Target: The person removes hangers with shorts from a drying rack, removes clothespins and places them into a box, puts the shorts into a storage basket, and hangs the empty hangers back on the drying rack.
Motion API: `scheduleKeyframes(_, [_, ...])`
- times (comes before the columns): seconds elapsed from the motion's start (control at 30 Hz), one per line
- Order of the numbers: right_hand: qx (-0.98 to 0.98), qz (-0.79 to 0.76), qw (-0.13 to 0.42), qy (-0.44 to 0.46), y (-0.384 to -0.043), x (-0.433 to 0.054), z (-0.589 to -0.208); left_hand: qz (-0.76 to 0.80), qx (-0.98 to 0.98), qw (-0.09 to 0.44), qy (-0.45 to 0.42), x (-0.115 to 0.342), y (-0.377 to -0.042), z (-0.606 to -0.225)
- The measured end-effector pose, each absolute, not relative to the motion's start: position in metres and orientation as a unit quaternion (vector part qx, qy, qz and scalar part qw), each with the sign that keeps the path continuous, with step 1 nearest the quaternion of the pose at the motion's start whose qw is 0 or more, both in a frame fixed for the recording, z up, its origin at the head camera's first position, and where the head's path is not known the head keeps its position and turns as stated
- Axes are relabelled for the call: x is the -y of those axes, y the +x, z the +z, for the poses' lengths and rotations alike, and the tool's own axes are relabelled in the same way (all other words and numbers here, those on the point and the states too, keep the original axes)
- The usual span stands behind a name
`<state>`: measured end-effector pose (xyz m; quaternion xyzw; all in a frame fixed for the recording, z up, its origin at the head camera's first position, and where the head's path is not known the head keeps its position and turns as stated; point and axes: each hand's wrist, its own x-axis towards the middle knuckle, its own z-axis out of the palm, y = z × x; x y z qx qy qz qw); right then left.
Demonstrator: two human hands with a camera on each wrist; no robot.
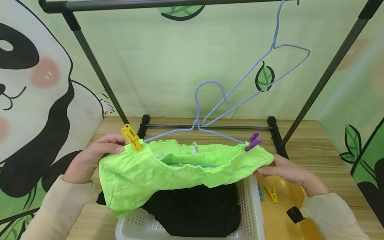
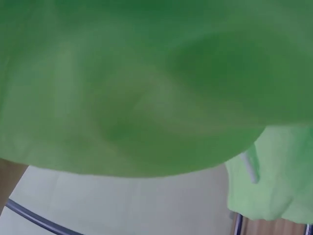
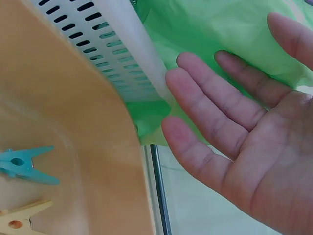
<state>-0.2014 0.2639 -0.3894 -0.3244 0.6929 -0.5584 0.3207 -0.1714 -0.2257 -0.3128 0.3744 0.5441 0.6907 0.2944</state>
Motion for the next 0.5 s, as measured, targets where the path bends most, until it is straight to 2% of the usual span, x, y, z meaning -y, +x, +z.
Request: scheduleKeyframes(0.5, [-0.741,-0.509,0.309,-0.31,-0.2,-0.269,-0.388,0.681,-0.577,0.324,0.314,0.239,-0.187,-0.333])
